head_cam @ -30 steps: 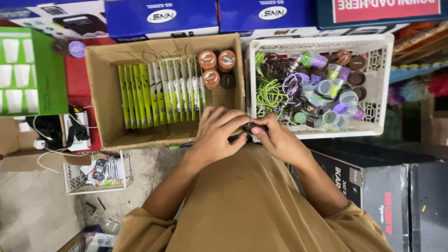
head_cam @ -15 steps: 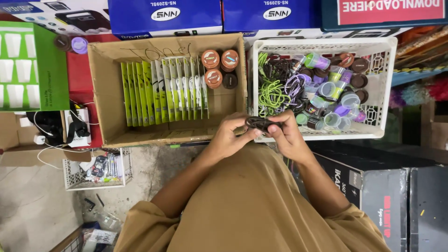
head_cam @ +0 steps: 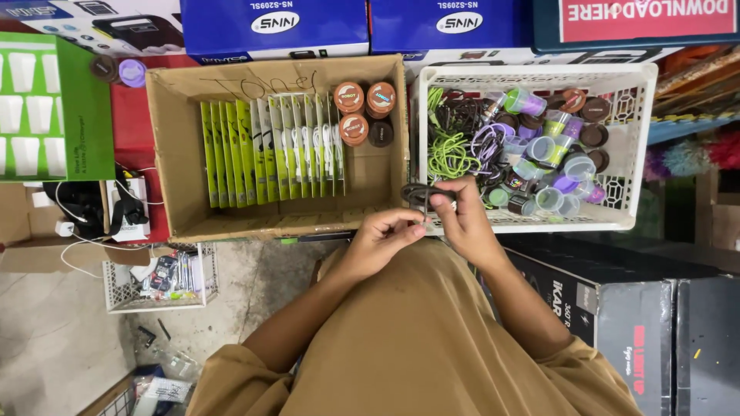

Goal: Organizing small containers and charging cables from a crate into boxes.

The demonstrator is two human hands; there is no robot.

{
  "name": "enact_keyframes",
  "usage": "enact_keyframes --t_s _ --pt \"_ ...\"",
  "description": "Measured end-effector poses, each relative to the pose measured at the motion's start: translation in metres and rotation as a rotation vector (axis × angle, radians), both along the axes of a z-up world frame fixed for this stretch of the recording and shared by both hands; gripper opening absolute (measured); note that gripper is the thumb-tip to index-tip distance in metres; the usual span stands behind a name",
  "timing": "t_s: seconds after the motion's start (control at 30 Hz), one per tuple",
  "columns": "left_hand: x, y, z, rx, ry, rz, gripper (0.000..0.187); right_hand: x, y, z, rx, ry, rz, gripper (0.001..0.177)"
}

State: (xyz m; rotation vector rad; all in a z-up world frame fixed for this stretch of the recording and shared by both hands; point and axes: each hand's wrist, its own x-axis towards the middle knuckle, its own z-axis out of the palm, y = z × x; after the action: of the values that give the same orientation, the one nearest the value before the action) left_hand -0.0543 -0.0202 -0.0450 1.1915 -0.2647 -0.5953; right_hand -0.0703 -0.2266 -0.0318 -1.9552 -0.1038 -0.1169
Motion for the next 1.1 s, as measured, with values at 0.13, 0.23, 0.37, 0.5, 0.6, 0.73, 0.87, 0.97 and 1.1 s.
enact_keyframes --t_s 0.13,0.23,0.37,0.5,0.6,0.73,0.87,0.97,1.1 --pt "0.010 0.011 0.025 0.014 0.018 -0.029 0.018 0.001 0.004 0.016 -0.018 0.134 0.107 0.025" --pt "0.023 0.023 0.042 0.083 -0.001 -0.065 0.021 0.001 0.005 0.022 -0.156 0.144 0.171 0.028" --pt "0.034 0.036 0.036 0.095 -0.077 -0.165 0.030 -0.005 -0.002 0.026 -0.257 0.166 0.287 0.033" --pt "0.058 0.043 0.061 0.225 -0.235 -0.278 0.033 -0.011 -0.009 0.016 -0.234 -0.043 0.388 0.040" --pt "0.062 0.043 0.067 0.315 -0.268 -0.347 0.048 -0.018 -0.010 0.011 -0.166 0.047 0.355 0.043" --pt "0.044 0.051 -0.035 0.454 -0.280 -0.356 0.067 -0.016 -0.012 0.015 0.009 0.083 0.321 0.032" --pt "0.026 0.039 -0.001 0.419 -0.248 -0.328 0.076 -0.014 -0.012 0.012 0.150 0.182 0.133 0.024" --pt "0.020 0.028 0.028 0.243 -0.242 -0.331 0.067 -0.006 -0.010 0.016 0.177 0.236 0.037 0.022" --pt "0.012 0.031 0.021 -0.006 -0.068 -0.301 0.058 0.000 -0.006 0.023 0.147 0.238 0.147 0.021"
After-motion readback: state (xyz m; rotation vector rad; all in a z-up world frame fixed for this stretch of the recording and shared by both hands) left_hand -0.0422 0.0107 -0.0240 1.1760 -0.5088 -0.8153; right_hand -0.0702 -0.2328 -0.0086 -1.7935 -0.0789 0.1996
